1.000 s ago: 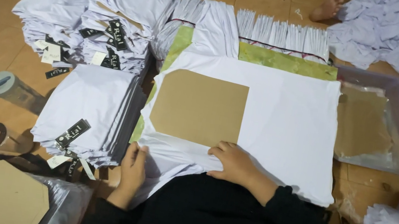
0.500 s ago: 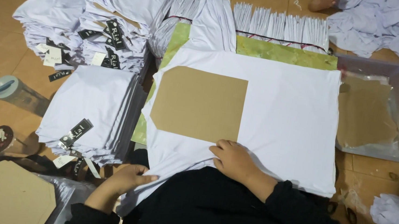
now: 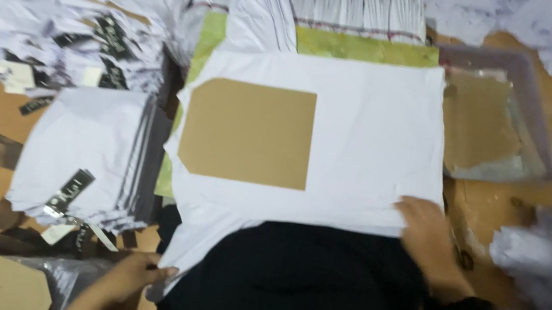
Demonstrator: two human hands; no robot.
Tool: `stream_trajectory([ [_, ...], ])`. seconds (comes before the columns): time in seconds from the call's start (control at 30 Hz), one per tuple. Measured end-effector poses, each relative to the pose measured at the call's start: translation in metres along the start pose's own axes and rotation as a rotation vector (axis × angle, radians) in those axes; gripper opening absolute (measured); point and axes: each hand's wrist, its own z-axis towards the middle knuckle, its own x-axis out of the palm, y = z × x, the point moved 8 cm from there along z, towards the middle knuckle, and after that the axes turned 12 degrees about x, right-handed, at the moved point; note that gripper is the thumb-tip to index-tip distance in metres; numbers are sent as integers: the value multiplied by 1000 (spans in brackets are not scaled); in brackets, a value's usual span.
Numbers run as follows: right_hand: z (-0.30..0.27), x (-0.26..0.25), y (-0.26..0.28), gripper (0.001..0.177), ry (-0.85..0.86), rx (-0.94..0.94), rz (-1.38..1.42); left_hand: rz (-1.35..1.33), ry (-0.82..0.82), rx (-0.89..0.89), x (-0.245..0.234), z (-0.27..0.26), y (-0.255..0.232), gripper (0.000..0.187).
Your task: Folding t-shirts using a cardboard template for uniformity and trimming them with scissors before stacking.
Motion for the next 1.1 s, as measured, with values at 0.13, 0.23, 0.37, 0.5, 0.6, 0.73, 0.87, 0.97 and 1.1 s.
stream_trajectory([
  [0.13, -17, -33, -69, 52, 165, 206, 63, 146, 409, 259, 1, -13, -86, 33],
  [0.23, 10, -51, -92, 44, 340, 372, 227, -130, 392, 544, -26, 23, -142, 24],
  [0.37, 52, -58, -96, 23, 445, 658, 561, -1209, 252, 977, -44, 75, -297, 60],
  [0.5, 59, 160, -312, 48, 150, 987, 742, -990, -158, 927, -51, 123, -307, 81],
  [0.6, 85, 81, -234, 42, 209, 968, 823, -226, -362, 955, -37, 135, -288, 62],
  [0.73, 55, 42, -169, 39, 279, 990, 896, 648, -511, 1026, 7, 114, -257, 66],
  [0.87, 55, 44, -182, 61, 201, 971, 566, 987, -453, 809, 9, 106, -235, 62],
  [0.97, 66, 33, -184, 43, 77, 1039, 524, 978, -543, 818, -6, 123, -224, 68],
  [1.1, 56, 44, -162, 36, -51, 1086, 779, 871, -692, 908, -14, 125, -221, 68],
])
